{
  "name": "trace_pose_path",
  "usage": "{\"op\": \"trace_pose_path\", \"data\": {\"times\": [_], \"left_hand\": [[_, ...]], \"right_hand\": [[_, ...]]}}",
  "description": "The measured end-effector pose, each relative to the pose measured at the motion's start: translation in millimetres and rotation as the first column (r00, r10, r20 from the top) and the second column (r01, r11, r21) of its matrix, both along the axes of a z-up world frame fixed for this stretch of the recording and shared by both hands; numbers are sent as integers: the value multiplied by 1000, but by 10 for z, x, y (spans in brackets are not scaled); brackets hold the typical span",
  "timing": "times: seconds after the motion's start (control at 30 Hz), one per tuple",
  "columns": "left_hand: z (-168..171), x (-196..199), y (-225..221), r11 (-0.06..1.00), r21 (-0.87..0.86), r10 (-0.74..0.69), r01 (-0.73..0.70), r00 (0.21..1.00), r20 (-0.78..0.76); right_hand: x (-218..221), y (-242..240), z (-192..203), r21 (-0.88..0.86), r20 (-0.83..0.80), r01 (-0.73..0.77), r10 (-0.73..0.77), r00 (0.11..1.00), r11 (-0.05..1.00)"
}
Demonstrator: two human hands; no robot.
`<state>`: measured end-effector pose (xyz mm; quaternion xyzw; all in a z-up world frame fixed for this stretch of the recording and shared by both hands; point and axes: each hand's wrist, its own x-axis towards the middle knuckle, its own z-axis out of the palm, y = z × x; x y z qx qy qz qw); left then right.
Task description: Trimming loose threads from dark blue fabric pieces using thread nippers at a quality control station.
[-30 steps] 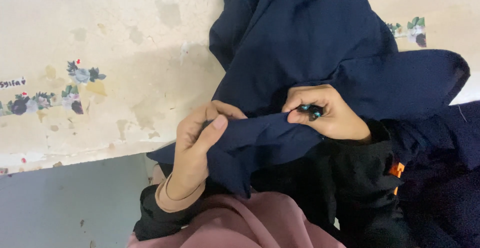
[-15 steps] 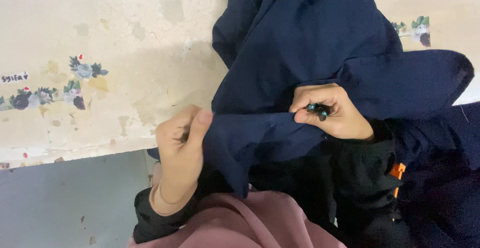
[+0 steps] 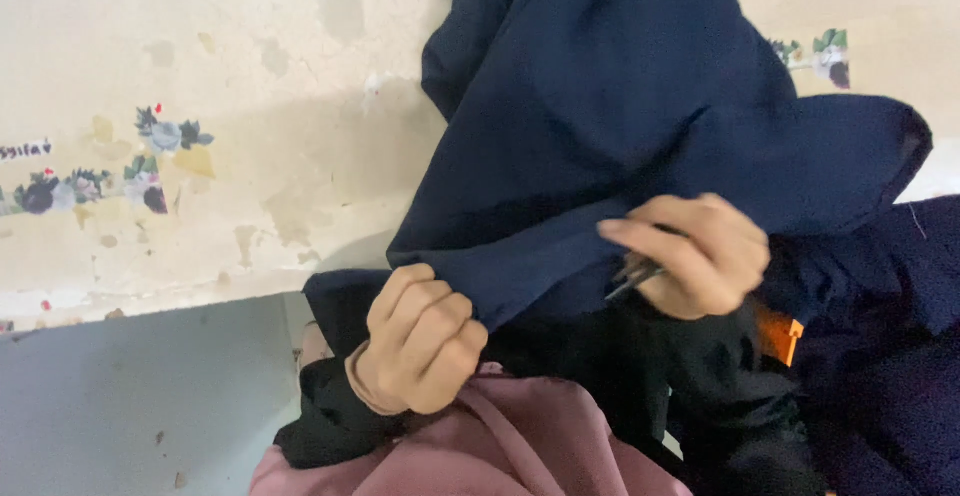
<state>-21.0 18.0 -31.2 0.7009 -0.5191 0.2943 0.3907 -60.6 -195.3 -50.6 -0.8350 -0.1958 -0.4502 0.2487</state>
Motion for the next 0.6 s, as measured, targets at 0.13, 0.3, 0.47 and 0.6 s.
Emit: {"op": "trace_pose_path", "data": {"times": [0.13, 0.3, 0.47, 0.6], "left_hand": [[33, -20, 53, 1000, -3, 14, -14, 999, 49], [21, 2, 172, 1000, 19, -14, 14, 1000, 11], [-160, -9, 640, 945, 323, 136, -54, 962, -238], [382, 226, 509, 887, 228, 443, -402, 602, -664]], "right_hand": [[-90, -175, -213, 66, 192, 180, -189, 963, 982], [-259, -267, -79, 51, 78, 469, -472, 878, 882], [-192, -462, -38, 110, 106, 497, -508, 855, 861], [-468, -750, -79, 183, -341, 378, -302, 890, 908]]}}
